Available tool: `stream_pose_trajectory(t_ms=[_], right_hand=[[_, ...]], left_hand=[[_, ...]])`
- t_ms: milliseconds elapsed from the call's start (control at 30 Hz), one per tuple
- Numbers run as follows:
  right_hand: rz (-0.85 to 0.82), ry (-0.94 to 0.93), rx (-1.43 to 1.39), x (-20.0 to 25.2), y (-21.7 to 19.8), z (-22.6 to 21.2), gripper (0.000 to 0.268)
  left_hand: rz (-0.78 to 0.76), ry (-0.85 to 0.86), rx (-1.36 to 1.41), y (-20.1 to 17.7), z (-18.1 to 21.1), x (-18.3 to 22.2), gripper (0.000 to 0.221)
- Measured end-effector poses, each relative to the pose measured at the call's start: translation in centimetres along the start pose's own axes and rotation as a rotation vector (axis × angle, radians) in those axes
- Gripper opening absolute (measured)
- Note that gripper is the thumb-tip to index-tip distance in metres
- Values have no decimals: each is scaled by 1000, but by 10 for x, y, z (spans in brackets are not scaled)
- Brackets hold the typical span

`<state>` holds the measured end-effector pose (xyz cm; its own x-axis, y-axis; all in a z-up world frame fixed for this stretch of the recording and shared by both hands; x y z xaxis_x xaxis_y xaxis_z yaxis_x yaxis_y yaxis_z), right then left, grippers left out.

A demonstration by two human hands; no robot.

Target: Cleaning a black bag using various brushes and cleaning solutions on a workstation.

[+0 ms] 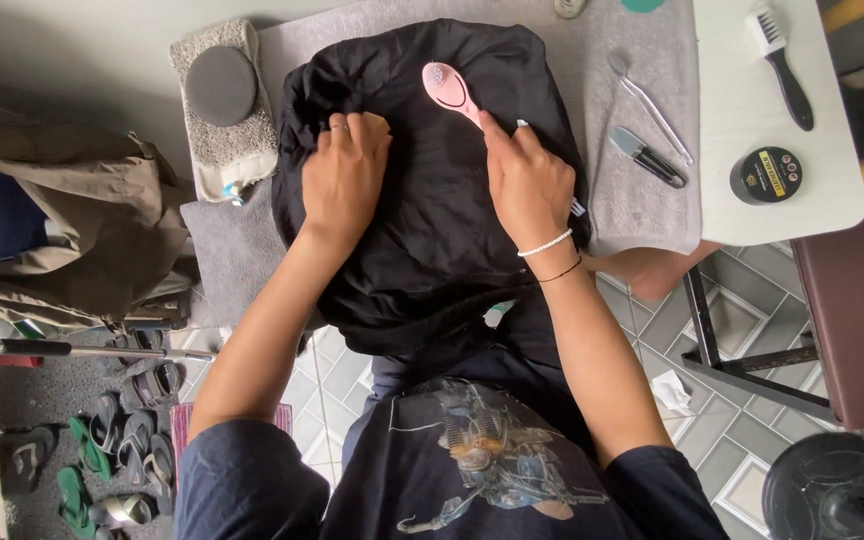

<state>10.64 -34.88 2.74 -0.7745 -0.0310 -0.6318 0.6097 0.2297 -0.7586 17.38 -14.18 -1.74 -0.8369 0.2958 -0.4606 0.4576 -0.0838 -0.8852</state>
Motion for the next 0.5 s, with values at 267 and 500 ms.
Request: stream_pose_trajectory(t_ms=[267,500], right_hand=[[43,-23,25,4,2,0,31],[-92,32,-215,-15,-11,0,29]], left_hand=[[136,-162,-143,-3,-58,-28,39],[136,-84,331,-30,-68,-15,42]])
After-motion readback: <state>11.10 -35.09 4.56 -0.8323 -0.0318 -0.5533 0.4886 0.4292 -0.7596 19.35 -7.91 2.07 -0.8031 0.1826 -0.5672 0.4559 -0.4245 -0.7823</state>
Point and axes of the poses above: each hand's wrist, its own x-axis away from the middle knuckle, its own y-axis out of the palm, z = x × y, the point moved 10 cm from there along -x, towards the middle knuckle, and after that the axes turned 5 degrees about z, right-handed, at the moved point
